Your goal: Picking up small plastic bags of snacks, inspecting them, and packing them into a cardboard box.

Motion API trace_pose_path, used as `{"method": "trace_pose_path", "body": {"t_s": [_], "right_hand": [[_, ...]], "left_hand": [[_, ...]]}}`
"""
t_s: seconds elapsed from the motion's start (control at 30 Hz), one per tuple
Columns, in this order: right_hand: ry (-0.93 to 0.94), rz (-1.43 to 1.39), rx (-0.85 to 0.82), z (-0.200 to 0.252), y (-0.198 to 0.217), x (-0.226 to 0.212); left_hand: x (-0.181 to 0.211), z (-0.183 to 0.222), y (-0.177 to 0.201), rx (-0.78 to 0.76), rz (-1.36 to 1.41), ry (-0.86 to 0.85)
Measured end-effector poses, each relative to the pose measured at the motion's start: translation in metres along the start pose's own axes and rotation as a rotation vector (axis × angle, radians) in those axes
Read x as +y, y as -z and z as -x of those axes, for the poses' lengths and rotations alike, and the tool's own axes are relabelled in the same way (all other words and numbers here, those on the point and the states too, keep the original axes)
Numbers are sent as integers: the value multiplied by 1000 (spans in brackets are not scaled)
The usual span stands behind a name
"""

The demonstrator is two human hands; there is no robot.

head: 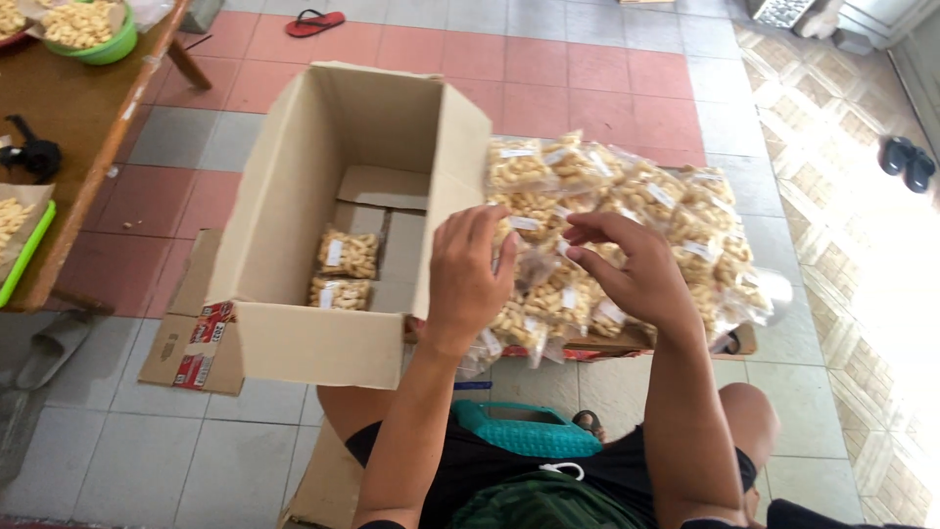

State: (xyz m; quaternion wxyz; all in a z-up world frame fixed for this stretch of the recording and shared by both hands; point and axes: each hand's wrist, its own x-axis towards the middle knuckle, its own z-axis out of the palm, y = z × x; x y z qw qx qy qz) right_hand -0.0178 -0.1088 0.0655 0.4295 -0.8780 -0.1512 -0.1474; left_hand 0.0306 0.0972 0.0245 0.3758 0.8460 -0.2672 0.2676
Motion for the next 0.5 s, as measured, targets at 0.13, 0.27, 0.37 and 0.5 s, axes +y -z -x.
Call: {"method": "trace_pose_path", "body": {"t_s": [0.13,0.27,0.37,0.5], "right_hand": [[-124,18,151,47,13,48],[-257,-135,335,85,15,74],[-286,-240,438,100,7,82],[-284,-162,501,109,-3,96]], "left_hand": [[22,5,-40,-114,133,33],[36,21,-83,-128,225,84],[52,39,-107,-151,337,160],[69,50,-118,-216,379,168]]}}
